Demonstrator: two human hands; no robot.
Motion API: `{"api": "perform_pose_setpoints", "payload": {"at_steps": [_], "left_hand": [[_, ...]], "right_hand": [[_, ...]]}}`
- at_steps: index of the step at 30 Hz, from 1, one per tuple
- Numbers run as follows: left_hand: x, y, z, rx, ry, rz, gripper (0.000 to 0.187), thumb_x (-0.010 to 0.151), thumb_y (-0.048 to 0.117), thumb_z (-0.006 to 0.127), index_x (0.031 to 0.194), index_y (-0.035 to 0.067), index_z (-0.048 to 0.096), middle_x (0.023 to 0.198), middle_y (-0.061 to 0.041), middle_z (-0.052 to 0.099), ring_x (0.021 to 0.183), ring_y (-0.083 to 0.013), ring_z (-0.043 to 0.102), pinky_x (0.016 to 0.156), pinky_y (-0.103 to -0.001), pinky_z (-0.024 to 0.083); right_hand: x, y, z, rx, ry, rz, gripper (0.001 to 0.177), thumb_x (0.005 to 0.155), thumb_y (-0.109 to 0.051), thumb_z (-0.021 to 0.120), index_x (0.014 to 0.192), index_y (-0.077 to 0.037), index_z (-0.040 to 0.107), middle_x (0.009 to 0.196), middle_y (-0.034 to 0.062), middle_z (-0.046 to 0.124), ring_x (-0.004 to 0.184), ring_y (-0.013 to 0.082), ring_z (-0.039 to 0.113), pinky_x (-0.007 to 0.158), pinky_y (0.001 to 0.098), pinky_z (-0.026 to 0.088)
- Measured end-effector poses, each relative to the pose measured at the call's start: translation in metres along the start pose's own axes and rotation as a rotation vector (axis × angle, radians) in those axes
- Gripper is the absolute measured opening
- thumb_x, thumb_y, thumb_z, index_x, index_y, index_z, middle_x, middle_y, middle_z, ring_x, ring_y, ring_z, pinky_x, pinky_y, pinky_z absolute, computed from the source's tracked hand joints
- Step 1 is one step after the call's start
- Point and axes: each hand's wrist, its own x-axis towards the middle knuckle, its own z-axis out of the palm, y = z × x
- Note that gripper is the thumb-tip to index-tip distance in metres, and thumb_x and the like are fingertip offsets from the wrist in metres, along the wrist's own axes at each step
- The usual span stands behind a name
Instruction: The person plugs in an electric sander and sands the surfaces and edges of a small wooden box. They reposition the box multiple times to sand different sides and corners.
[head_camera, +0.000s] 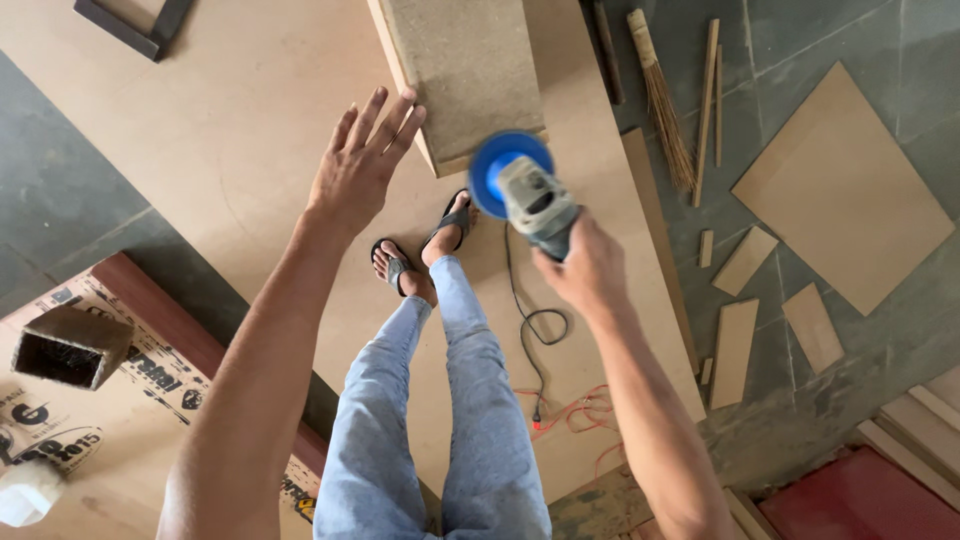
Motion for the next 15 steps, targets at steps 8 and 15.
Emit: {"api": "perform_pose_setpoints", "payload": {"at_steps": [8, 15], "left_hand": [[0.0, -0.001, 0.004, 0.035, -0.041, -0.006, 0.094, 0.084, -0.009, 0.061, 0.167, 0.02, 0.028, 0.173, -0.001, 0.023, 0.157, -0.0295, 0.023, 0.127, -0.05, 0.026], [0.001, 0.0, 0.007, 0.011, -0.033, -0.026, 0.093, 0.084, -0.009, 0.061, 0.166, 0.02, 0.027, 0.172, -0.001, 0.023, 0.157, -0.0303, 0.022, 0.126, -0.051, 0.025]], "right_hand": [[-0.001, 0.049, -0.041, 0.041, 0.109, 0.151, 0.058, 0.081, -0.029, 0.085, 0.12, 0.006, 0.059, 0.096, 0.0254, 0.073, 0.091, 0.0447, 0.072, 0.078, 0.0501, 0.058], [0.001, 0.026, -0.027, 0.014, 0.04, 0.109, 0.056, 0.081, -0.03, 0.086, 0.116, 0.005, 0.059, 0.094, 0.0249, 0.073, 0.086, 0.0428, 0.073, 0.076, 0.0494, 0.058]]}}
